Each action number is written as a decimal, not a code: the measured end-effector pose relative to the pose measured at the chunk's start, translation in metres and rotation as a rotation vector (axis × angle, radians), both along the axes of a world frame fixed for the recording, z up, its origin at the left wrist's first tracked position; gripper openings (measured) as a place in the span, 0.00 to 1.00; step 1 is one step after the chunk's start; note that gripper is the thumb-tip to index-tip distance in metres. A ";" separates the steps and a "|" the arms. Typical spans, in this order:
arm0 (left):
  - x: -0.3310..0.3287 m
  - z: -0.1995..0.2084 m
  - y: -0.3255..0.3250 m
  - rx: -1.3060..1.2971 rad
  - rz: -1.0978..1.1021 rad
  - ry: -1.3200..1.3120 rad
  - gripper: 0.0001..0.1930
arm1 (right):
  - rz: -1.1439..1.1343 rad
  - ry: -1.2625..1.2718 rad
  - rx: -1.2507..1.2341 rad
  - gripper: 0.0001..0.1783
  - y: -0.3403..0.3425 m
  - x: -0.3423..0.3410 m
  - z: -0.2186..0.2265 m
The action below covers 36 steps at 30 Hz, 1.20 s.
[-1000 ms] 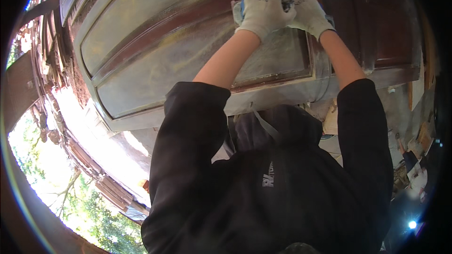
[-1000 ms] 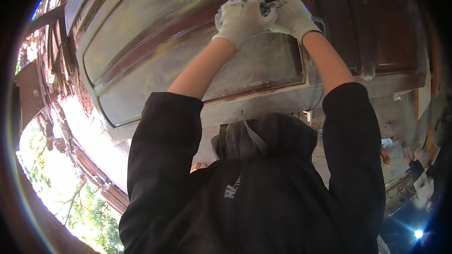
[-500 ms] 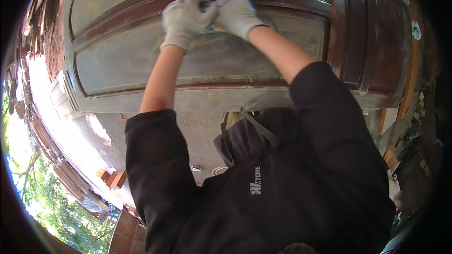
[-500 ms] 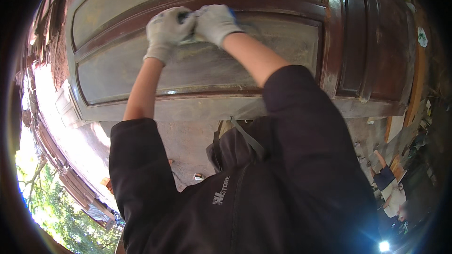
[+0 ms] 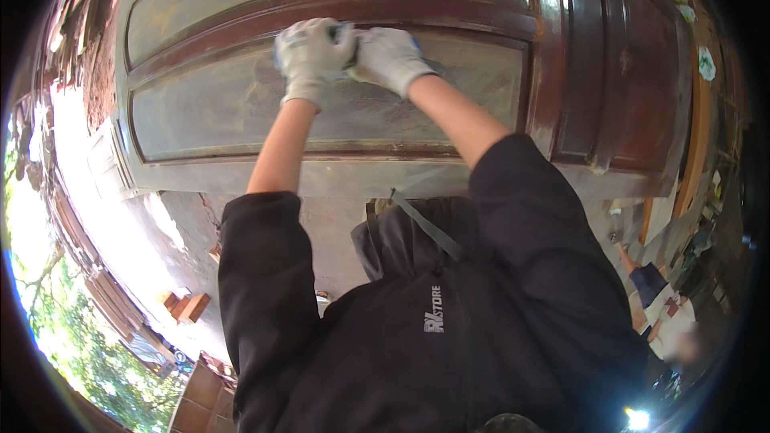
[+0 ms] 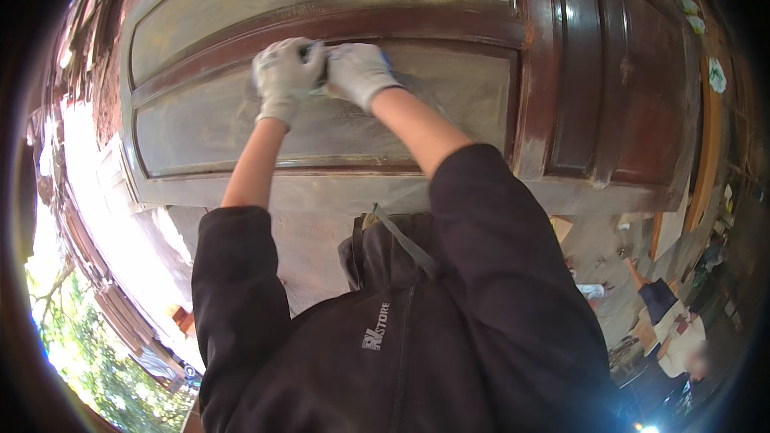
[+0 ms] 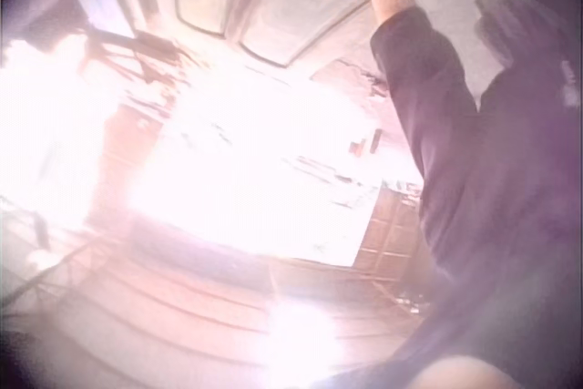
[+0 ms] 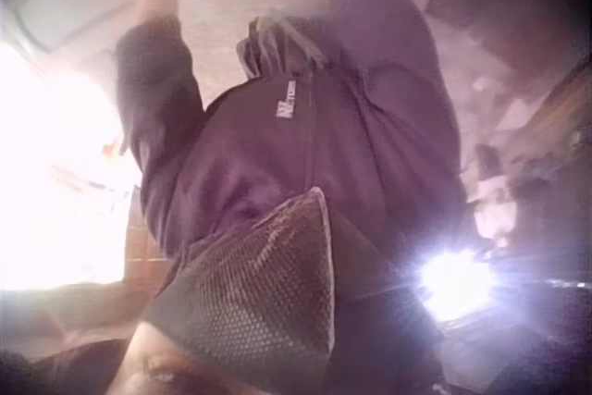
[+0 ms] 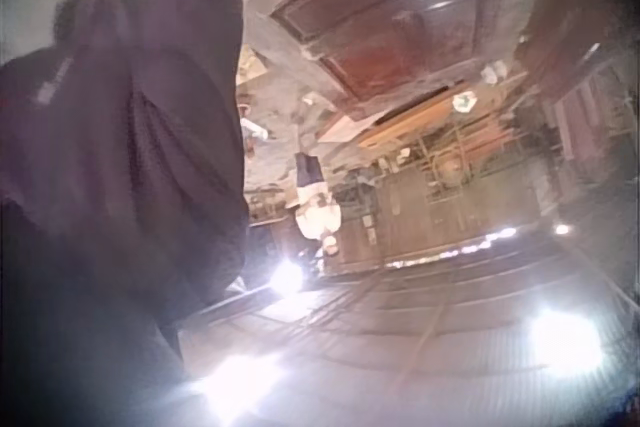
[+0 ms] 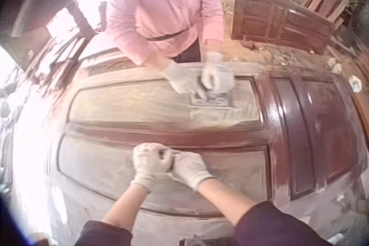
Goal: The person uses an electric sander to sand the surface of a wooden door. They move the sander across the door panels and frame, focusing on different sections while another person wipes the surface nearby.
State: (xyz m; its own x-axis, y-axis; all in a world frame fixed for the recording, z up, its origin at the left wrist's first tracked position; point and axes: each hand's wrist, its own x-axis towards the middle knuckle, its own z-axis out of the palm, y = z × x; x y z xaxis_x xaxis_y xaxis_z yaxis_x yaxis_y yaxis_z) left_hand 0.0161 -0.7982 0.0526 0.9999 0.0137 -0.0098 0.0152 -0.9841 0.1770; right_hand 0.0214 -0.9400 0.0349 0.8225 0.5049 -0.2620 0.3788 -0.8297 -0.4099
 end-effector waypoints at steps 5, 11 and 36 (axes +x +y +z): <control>0.015 -0.008 -0.121 -0.128 -0.140 -0.084 0.25 | -0.116 0.084 -0.291 0.24 -0.117 0.007 0.009; 0.000 -0.019 -0.244 -0.177 -0.294 -0.091 0.34 | 0.086 -0.150 -0.175 0.24 -0.282 -0.011 -0.050; -0.081 -0.033 0.105 -0.262 0.180 -0.704 0.13 | 0.533 -0.185 0.056 0.29 0.114 -0.005 -0.050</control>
